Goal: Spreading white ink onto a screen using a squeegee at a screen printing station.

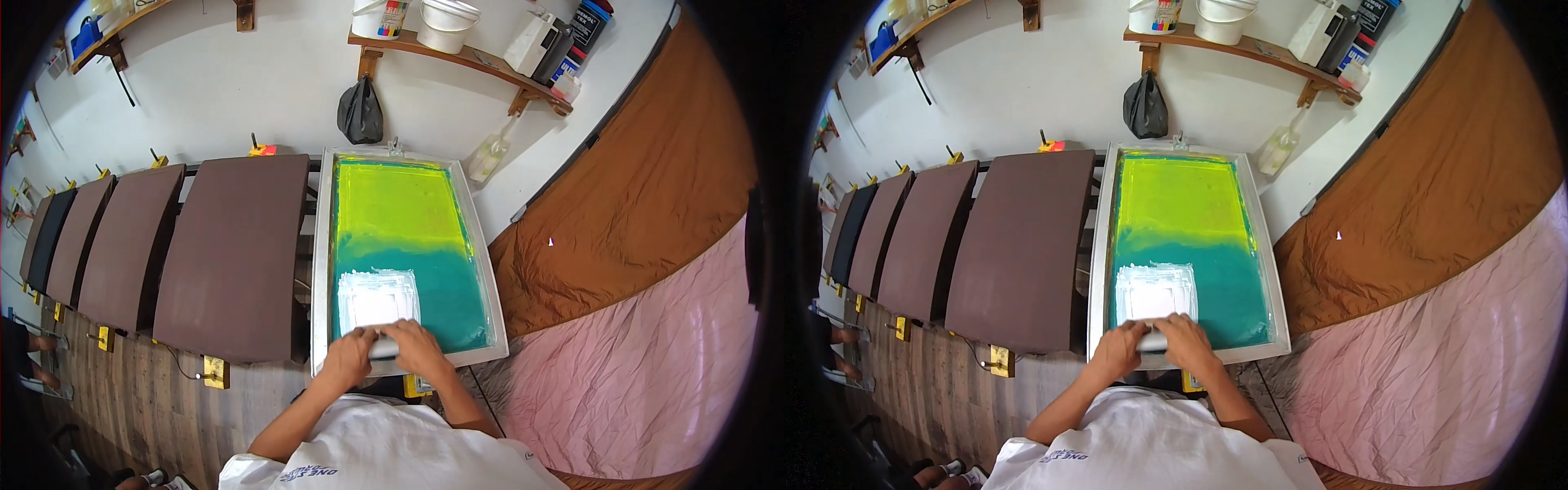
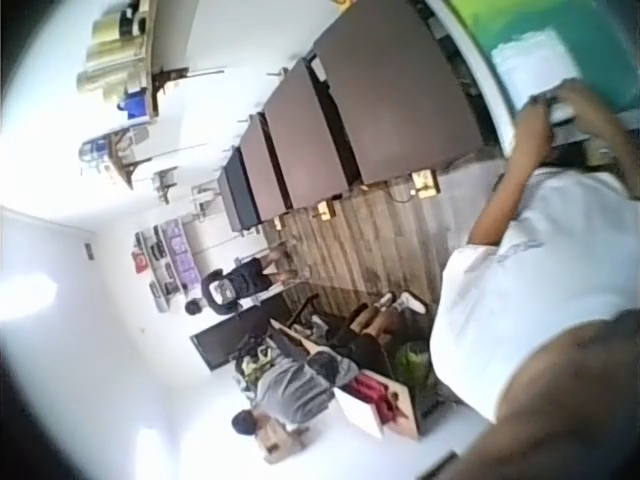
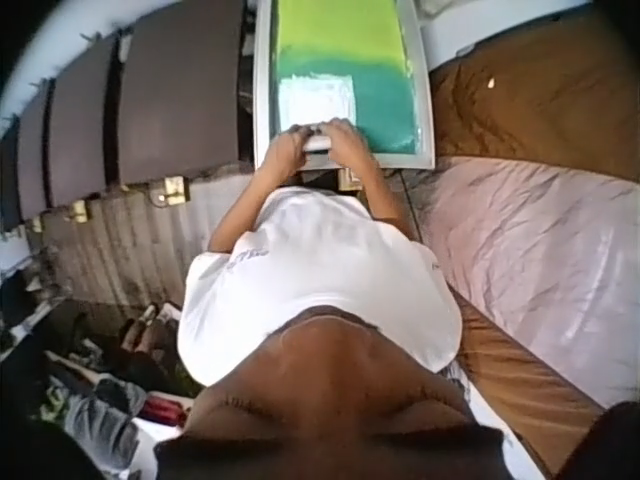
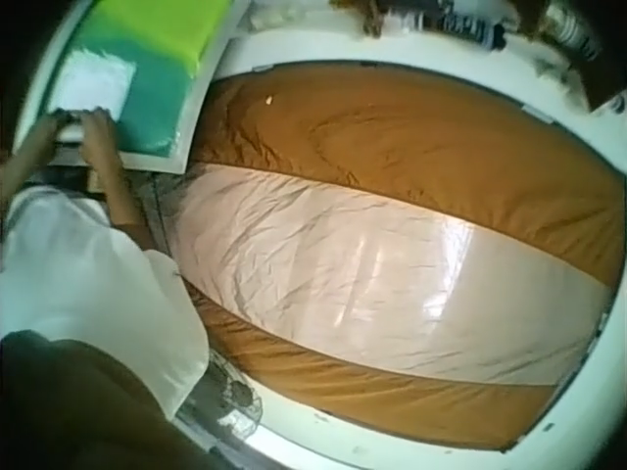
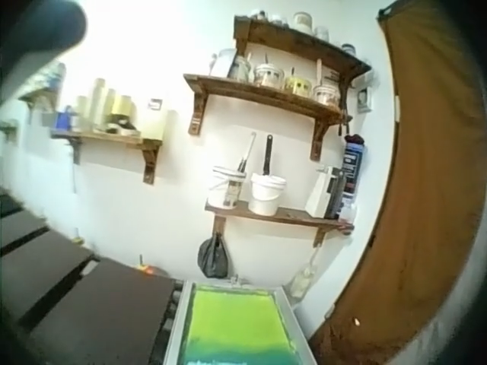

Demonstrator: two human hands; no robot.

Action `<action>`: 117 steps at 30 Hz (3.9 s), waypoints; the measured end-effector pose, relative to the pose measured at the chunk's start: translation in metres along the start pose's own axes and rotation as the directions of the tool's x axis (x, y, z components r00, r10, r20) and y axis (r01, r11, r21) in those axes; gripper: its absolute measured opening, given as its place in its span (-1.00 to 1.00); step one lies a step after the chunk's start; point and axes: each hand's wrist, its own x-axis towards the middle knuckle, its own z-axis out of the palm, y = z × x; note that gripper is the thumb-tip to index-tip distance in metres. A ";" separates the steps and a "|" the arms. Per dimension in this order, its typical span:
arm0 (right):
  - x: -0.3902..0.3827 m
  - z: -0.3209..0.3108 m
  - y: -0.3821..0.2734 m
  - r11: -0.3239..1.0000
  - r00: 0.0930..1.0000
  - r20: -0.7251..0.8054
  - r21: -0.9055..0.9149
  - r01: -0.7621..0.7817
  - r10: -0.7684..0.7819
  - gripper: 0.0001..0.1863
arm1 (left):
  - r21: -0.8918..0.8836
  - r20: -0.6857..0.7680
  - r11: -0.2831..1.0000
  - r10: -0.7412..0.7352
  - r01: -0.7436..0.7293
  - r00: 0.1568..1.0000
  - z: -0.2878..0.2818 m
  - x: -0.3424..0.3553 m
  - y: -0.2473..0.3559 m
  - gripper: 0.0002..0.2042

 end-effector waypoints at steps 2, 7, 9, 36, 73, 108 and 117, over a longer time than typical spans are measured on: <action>-0.010 -0.003 -0.005 1.000 1.000 0.015 0.019 -0.008 0.008 -0.48 | 0.014 0.046 1.000 -0.005 0.004 0.999 -0.004 -0.011 0.010 -0.60; 0.006 -0.026 -0.005 0.997 0.992 0.130 -0.070 0.015 -0.006 -0.56 | 0.045 0.119 0.999 0.015 -0.021 0.993 -0.014 0.011 0.000 -0.75; 0.030 -0.033 0.005 0.996 0.996 0.087 -0.091 0.010 -0.002 -0.57 | 0.029 0.087 1.000 0.004 -0.007 0.996 -0.020 0.038 -0.006 -0.70; 0.014 -0.002 0.006 0.998 0.997 -0.021 -0.009 -0.069 0.069 -0.54 | 0.144 0.096 0.988 -0.064 0.050 0.993 0.015 0.029 -0.003 -0.69; 0.040 -0.003 0.017 0.996 0.994 -0.099 -0.071 -0.049 0.042 -0.47 | 0.030 -0.038 0.999 0.026 -0.025 0.999 0.005 0.055 -0.022 -0.57; 0.026 -0.029 0.008 0.999 0.999 0.044 -0.054 0.006 -0.004 -0.59 | 0.192 0.089 0.980 0.043 -0.060 0.995 -0.009 0.043 -0.006 -0.76; 0.026 0.011 0.019 0.999 0.991 -0.131 -0.034 0.024 -0.028 -0.48 | 0.069 -0.123 0.992 0.114 -0.106 0.986 0.015 0.036 -0.024 -0.62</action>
